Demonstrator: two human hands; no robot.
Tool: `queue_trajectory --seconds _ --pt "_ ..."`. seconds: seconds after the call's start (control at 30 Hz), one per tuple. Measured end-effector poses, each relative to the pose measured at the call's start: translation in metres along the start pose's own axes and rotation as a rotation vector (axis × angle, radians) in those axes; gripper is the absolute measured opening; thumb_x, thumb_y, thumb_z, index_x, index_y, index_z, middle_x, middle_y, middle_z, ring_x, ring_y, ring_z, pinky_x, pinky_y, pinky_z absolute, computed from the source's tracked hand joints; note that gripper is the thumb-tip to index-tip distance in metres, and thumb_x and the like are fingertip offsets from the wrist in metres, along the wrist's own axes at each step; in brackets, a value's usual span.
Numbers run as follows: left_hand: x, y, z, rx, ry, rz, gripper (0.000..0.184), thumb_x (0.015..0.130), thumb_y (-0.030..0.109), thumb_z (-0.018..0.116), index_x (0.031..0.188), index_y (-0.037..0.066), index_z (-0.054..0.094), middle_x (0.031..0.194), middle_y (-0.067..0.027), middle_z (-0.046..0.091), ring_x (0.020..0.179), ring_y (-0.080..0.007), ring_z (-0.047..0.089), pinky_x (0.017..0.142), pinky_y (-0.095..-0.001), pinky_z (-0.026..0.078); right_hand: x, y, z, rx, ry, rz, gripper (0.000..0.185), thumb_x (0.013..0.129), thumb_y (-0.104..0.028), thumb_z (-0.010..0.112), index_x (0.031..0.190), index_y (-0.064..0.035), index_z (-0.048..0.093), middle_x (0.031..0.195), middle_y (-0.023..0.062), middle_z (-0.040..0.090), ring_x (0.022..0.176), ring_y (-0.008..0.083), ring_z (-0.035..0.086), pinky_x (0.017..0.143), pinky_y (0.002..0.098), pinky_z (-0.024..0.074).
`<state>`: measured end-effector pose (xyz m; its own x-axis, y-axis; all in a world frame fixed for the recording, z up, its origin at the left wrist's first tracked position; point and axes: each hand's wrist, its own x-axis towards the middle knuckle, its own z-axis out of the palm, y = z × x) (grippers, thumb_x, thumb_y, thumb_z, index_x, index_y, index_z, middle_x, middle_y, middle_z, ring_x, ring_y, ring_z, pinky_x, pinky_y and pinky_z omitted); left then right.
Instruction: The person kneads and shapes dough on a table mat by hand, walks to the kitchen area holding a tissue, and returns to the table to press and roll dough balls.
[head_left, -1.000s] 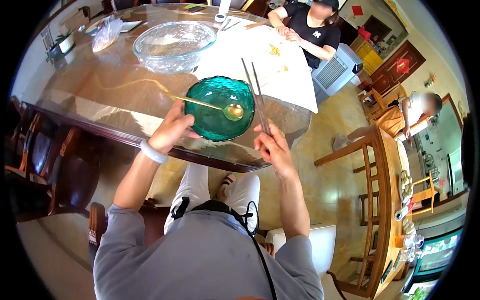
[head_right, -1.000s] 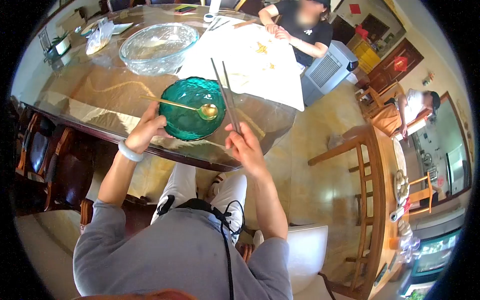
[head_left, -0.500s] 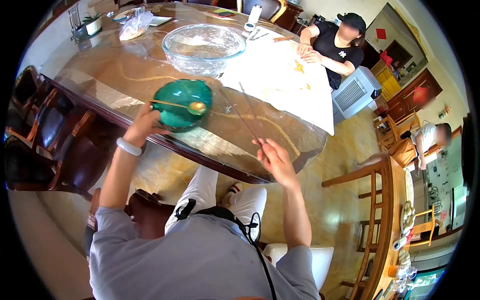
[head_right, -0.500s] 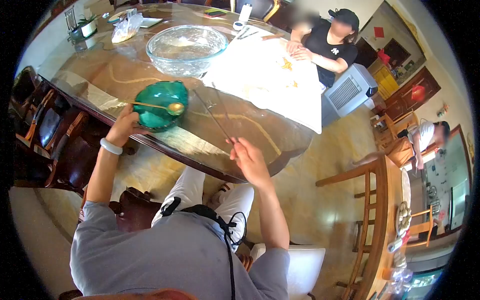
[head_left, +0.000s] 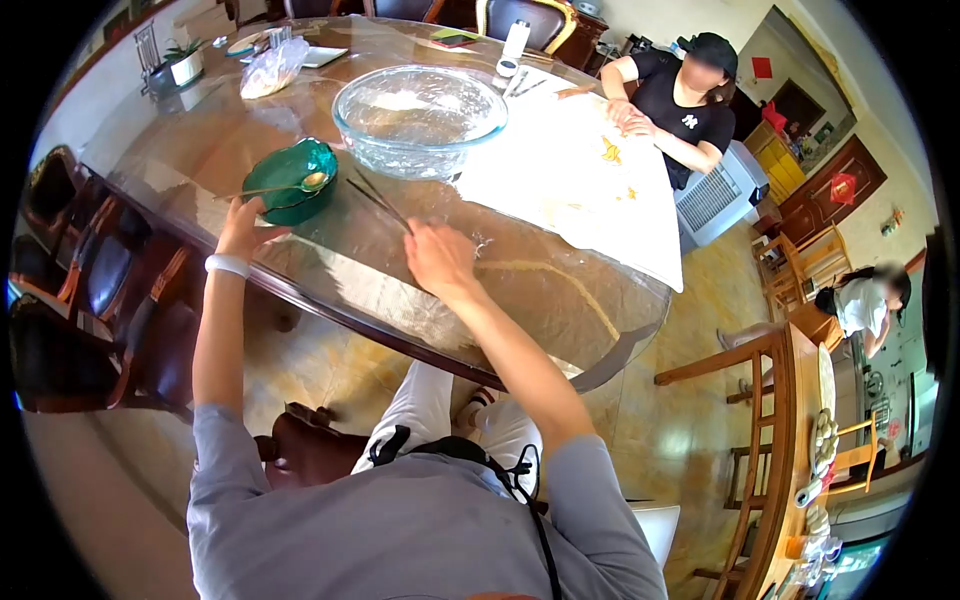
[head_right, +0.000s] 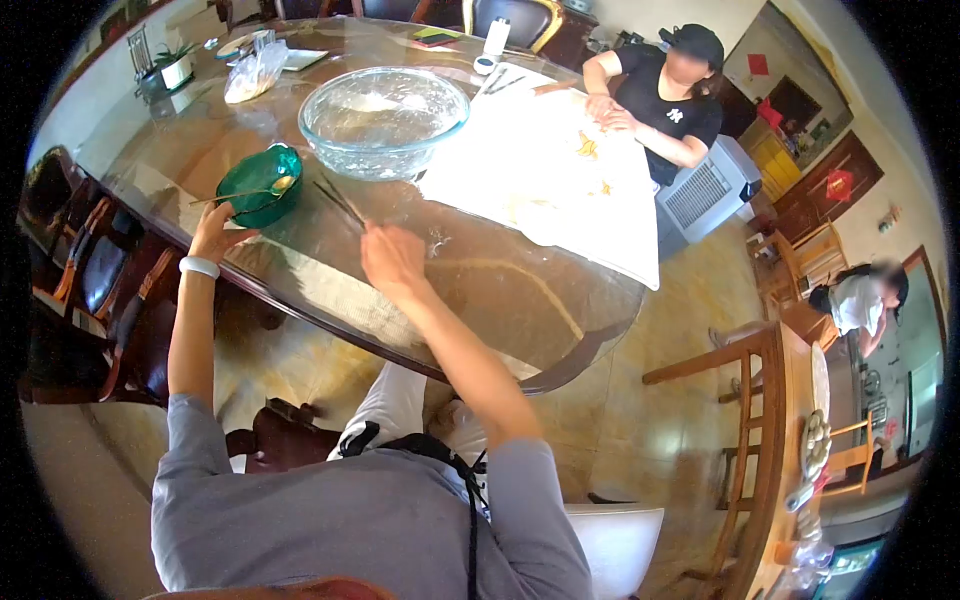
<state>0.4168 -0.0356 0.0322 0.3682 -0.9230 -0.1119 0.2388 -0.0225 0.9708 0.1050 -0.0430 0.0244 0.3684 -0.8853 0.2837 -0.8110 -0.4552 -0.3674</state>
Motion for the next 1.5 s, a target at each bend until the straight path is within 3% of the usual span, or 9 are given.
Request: queue_trajectory --seconds 0.27,0.47,0.73,0.8,0.9,1.0,1.2,1.33,1.5 --pt "0.025 -0.008 -0.004 -0.07 -0.004 0.058 0.026 0.085 0.007 0.05 0.11 0.002 0.045 0.108 -0.0135 0.04 0.101 -0.0339 0.053 0.07 -0.0449 0.06 0.072 -0.022 0.061 -0.036 0.186 0.02 0.014 0.081 -0.008 0.055 0.089 -0.0011 0.064 0.09 0.0196 0.063 0.079 0.0332 0.066 0.065 0.0408 0.0537" --pt "0.022 -0.016 0.008 -0.075 0.022 0.07 0.042 0.086 0.02 0.057 0.119 0.002 0.039 0.12 -0.0151 0.04 0.098 -0.0306 0.055 0.074 -0.0395 0.058 0.088 -0.02 0.073 -0.071 0.272 -0.002 0.013 0.079 -0.007 0.057 0.087 0.0 0.065 0.09 0.0187 0.063 0.078 0.0301 0.065 0.066 0.0377 0.0541" --pt "-0.046 -0.046 0.044 -0.12 0.07 0.093 0.05 0.089 0.03 0.057 0.128 0.004 0.037 0.125 -0.0109 0.042 0.101 -0.0259 0.056 0.077 -0.036 0.052 0.048 -0.004 0.028 -0.056 0.172 -0.094 0.024 0.085 -0.024 0.058 0.093 -0.0024 0.065 0.097 0.0172 0.062 0.087 0.0317 0.062 0.076 0.0434 0.0515" --pt "-0.067 -0.054 0.062 -0.019 0.036 0.066 0.05 0.092 0.031 0.053 0.133 0.006 0.037 0.126 -0.0089 0.042 0.103 -0.0201 0.053 0.08 -0.0341 0.048 0.029 0.021 0.002 0.0 0.137 -0.097 0.027 0.09 -0.026 0.051 0.099 -0.0032 0.064 0.108 0.0198 0.06 0.077 0.0317 0.063 0.074 0.0467 0.0517" --pt "-0.103 -0.042 0.111 0.105 -0.169 0.167 0.046 0.091 0.029 0.052 0.13 0.005 0.042 0.127 -0.0094 0.043 0.106 -0.0199 0.052 0.085 -0.0338 0.046 0.005 0.069 -0.045 -0.062 0.327 0.02 0.028 0.083 -0.021 0.058 0.105 -0.0028 0.064 0.105 0.018 0.059 0.1 0.0319 0.055 0.088 0.0443 0.0453" --pt "-0.12 -0.033 0.165 0.083 -0.385 0.159 0.044 0.091 0.028 0.052 0.128 0.006 0.044 0.127 -0.009 0.044 0.108 -0.0195 0.052 0.088 -0.0332 0.044 -0.011 0.137 -0.068 -0.169 0.622 0.127 0.033 0.083 -0.028 0.058 0.107 -0.0068 0.063 0.105 0.0144 0.061 0.101 0.0326 0.054 0.09 0.0439 0.0413" --pt "-0.101 -0.065 0.28 0.292 -0.765 0.204 0.046 0.091 0.03 0.053 0.13 0.007 0.044 0.132 -0.008 0.044 0.116 -0.0198 0.048 0.095 -0.0339 0.039 -0.023 0.224 -0.047 -0.223 0.628 0.487 0.055 0.087 -0.041 0.053 0.127 -0.0043 0.049 0.117 0.0238 0.055 0.114 0.0365 0.049 0.094 0.0487 0.0384" --pt "-0.076 -0.084 0.347 0.481 -0.788 0.185 0.059 0.09 0.034 0.055 0.138 0.005 0.034 0.136 -0.0116 0.04 0.124 -0.0235 0.04 0.103 -0.0381 0.031 -0.036 0.203 -0.079 0.033 0.45 0.665 0.059 0.086 -0.036 0.055 0.133 -0.0028 0.041 0.108 0.025 0.057 0.105 0.0399 0.052 0.09 0.0486 0.0415" --pt "-0.014 -0.139 0.385 0.38 -0.676 -0.032 0.074 0.087 0.041 0.057 0.143 0.007 0.024 0.137 -0.0114 0.04 0.126 -0.0227 0.038 0.103 -0.0418 0.028 -0.032 0.214 -0.064 0.125 0.582 0.525 0.057 0.077 -0.017 0.061 0.129 -0.0021 0.041 0.104 0.0246 0.056 0.098 0.0401 0.053 0.089 0.0454 0.0423"
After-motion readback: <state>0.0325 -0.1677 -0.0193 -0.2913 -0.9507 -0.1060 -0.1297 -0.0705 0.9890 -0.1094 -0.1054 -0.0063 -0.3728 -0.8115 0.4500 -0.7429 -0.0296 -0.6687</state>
